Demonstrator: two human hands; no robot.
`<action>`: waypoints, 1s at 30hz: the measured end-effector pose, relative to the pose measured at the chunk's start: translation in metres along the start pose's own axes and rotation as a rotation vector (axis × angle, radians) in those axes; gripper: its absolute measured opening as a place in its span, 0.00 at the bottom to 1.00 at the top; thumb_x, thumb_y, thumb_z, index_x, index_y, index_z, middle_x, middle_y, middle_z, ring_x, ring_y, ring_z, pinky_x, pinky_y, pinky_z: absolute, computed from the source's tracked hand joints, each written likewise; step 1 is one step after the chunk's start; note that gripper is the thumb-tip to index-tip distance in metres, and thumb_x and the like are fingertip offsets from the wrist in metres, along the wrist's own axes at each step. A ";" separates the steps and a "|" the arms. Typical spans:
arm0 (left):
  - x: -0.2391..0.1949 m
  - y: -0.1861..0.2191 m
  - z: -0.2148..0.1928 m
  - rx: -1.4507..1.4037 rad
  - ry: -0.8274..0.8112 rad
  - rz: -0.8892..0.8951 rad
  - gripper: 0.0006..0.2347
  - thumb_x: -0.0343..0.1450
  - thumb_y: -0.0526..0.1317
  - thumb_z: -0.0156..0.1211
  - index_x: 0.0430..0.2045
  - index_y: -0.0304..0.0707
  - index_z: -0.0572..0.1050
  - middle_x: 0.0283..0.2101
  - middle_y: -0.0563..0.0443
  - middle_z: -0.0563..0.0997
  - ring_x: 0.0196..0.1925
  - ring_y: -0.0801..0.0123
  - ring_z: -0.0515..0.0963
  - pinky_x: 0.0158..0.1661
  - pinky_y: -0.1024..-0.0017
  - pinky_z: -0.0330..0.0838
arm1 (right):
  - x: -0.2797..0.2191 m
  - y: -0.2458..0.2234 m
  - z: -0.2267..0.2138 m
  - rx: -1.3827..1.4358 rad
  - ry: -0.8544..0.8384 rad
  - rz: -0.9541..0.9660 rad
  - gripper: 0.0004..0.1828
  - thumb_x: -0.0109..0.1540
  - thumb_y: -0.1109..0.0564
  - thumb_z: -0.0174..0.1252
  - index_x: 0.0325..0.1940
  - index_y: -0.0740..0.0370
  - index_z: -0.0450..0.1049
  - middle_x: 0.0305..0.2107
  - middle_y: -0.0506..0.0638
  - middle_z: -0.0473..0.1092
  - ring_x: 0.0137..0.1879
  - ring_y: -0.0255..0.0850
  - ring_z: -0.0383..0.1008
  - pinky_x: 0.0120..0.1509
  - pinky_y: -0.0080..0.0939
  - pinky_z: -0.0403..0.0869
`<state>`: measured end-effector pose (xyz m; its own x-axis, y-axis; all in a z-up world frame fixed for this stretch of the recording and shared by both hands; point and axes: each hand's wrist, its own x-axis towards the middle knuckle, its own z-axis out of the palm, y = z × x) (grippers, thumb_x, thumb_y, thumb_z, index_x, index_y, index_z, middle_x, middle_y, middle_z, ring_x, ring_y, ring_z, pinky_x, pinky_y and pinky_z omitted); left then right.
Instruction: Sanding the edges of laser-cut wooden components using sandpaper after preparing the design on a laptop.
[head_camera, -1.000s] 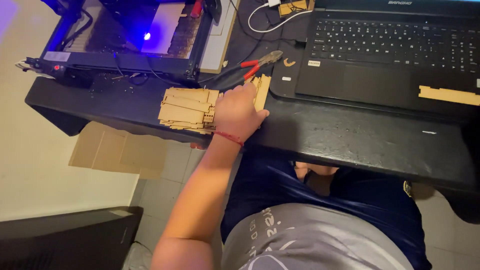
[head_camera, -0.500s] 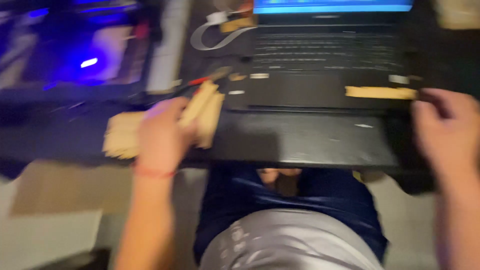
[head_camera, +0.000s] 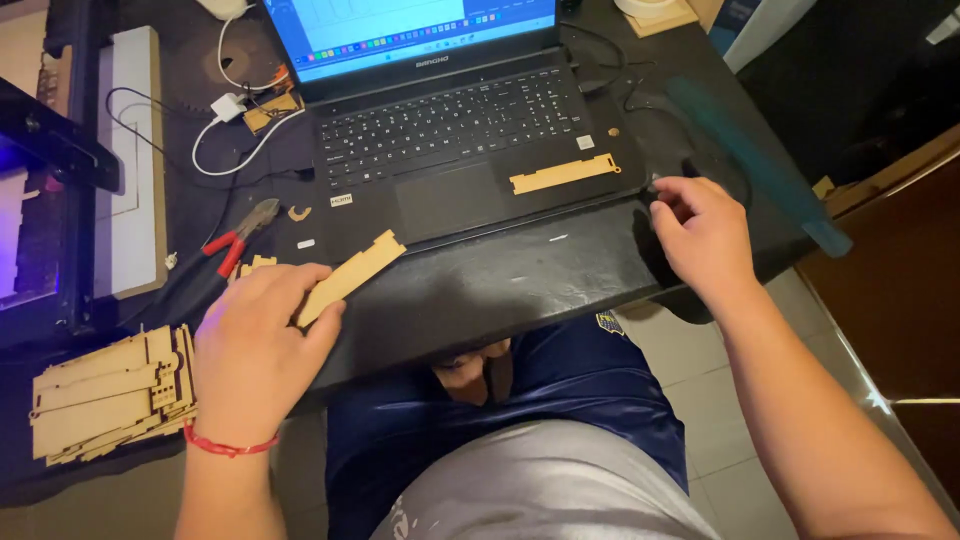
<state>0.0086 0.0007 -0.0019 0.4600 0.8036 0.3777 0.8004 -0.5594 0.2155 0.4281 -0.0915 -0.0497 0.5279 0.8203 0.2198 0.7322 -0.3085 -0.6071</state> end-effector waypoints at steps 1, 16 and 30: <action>0.002 0.003 0.000 -0.019 -0.004 0.008 0.10 0.65 0.41 0.65 0.39 0.47 0.80 0.37 0.57 0.81 0.41 0.59 0.77 0.42 0.62 0.71 | 0.003 0.005 0.002 0.013 -0.001 -0.089 0.15 0.63 0.61 0.55 0.52 0.61 0.78 0.40 0.51 0.73 0.43 0.42 0.71 0.50 0.42 0.70; -0.005 -0.001 -0.002 -0.013 -0.084 -0.030 0.10 0.65 0.42 0.63 0.38 0.48 0.79 0.36 0.61 0.82 0.40 0.60 0.77 0.40 0.60 0.71 | 0.077 0.013 0.004 -0.193 -0.417 -0.553 0.26 0.58 0.63 0.52 0.61 0.55 0.73 0.61 0.52 0.68 0.68 0.51 0.62 0.69 0.53 0.63; 0.019 0.022 0.019 -0.116 0.093 0.302 0.17 0.61 0.36 0.67 0.44 0.45 0.77 0.42 0.52 0.83 0.42 0.58 0.81 0.42 0.63 0.71 | 0.014 -0.038 0.011 0.163 -0.137 -0.654 0.18 0.62 0.68 0.60 0.57 0.71 0.75 0.54 0.64 0.72 0.54 0.50 0.72 0.57 0.45 0.71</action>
<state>0.0423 0.0074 -0.0071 0.6285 0.5788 0.5195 0.5818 -0.7932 0.1799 0.4030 -0.0631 -0.0327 -0.0679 0.8701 0.4882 0.8022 0.3385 -0.4918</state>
